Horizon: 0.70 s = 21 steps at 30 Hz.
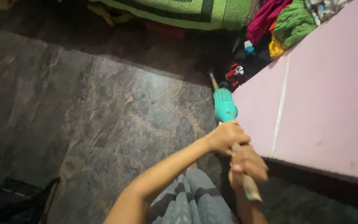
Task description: The person mops a dark-tiled floor using a microfiber mop, moving it back and forth between a desk and a bed.
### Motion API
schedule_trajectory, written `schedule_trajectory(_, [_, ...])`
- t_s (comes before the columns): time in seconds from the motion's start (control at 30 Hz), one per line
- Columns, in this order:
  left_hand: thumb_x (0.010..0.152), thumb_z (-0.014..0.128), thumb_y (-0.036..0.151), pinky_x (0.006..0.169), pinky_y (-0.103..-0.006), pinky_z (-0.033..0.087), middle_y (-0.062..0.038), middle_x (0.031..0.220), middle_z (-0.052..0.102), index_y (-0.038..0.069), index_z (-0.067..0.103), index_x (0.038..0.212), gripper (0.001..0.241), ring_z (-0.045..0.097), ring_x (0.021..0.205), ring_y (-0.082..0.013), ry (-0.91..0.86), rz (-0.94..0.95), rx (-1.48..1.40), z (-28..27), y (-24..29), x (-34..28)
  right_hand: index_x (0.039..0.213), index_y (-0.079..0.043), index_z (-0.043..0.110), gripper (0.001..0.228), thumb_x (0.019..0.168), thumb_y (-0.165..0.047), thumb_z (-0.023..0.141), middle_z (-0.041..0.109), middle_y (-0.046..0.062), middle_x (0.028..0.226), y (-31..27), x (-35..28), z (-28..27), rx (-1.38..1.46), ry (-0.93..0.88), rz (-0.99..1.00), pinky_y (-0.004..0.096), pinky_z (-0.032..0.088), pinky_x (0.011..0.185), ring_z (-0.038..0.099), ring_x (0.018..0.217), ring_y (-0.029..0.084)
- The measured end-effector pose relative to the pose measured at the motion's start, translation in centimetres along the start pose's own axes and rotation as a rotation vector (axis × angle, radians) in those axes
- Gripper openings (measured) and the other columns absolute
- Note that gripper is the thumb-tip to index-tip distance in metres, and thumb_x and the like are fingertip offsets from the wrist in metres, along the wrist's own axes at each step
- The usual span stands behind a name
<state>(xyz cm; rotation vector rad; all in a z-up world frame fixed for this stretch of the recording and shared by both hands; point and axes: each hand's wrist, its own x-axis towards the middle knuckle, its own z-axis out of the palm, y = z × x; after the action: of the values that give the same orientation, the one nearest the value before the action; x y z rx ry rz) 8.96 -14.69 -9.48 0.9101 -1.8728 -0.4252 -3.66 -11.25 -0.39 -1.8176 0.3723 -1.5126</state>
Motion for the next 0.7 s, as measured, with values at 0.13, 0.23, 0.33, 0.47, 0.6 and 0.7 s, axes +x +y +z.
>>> schedule_trajectory(0.13, [0.076,0.074,0.027,0.08,-0.044,0.045,-0.003,0.077,0.065,0.015,0.063,0.083,0.018,0.065,0.082,-0.0253,0.031,-0.081,0.1,2.2,-8.7,0.0,0.069,0.001,0.049,0.027,0.093,0.0,0.062,0.062,0.014,0.08,7.6,0.0,-0.2,-0.155,-0.07,0.22,0.035,0.053,0.075,0.061,0.075,0.023])
schedule_trajectory(0.23, [0.077,0.071,0.025,0.08,-0.045,0.048,-0.005,0.082,0.066,0.013,0.064,0.083,0.015,0.066,0.09,-0.0284,-0.045,-0.167,0.142,3.5,-15.6,0.9,0.072,0.003,0.048,0.026,0.093,0.005,0.063,0.06,0.015,0.084,12.3,0.0,-1.1,-0.164,-0.129,0.304,0.039,0.056,0.093,0.061,0.084,0.024])
schedule_trajectory(0.33, [0.073,0.071,0.024,0.082,-0.0461,0.05,-0.009,0.083,0.066,0.011,0.062,0.082,0.018,0.066,0.091,-0.0314,-0.083,-0.152,0.15,6.4,-17.8,0.7,0.075,0.004,0.052,0.021,0.093,0.006,0.061,0.063,0.016,0.087,14.6,-1.4,-2.9,-0.172,-0.14,0.313,0.04,0.053,0.102,0.065,0.094,0.027])
schedule_trajectory(0.47, [0.072,0.07,0.023,0.081,-0.0486,0.049,-0.008,0.084,0.07,0.013,0.066,0.086,0.017,0.068,0.091,-0.0314,-0.064,-0.111,0.218,8.8,-15.6,0.7,0.083,0.008,0.059,0.016,0.098,0.002,0.057,0.068,0.017,0.094,13.6,-2.9,-4.6,-0.158,-0.001,0.35,0.04,0.052,0.106,0.066,0.094,0.024])
schedule_trajectory(0.6, [0.071,0.074,0.027,0.082,-0.0474,0.049,-0.006,0.079,0.07,0.017,0.068,0.085,0.018,0.069,0.089,-0.0296,-0.145,-0.149,0.24,8.8,-9.4,0.7,0.089,0.009,0.062,0.019,0.099,-0.005,0.055,0.071,0.018,0.096,7.3,-4.0,-5.6,-0.207,0.057,0.452,0.037,0.052,0.103,0.068,0.096,0.024])
schedule_trajectory(0.7, [0.07,0.075,0.033,0.079,-0.0459,0.048,-0.005,0.075,0.07,0.019,0.072,0.088,0.023,0.07,0.082,-0.0277,-0.229,-0.184,0.264,8.5,-3.0,1.7,0.084,0.01,0.065,0.029,0.099,-0.011,0.051,0.072,0.018,0.088,1.5,-4.0,-6.8,-0.339,0.137,0.539,0.035,0.053,0.081,0.066,0.079,0.024])
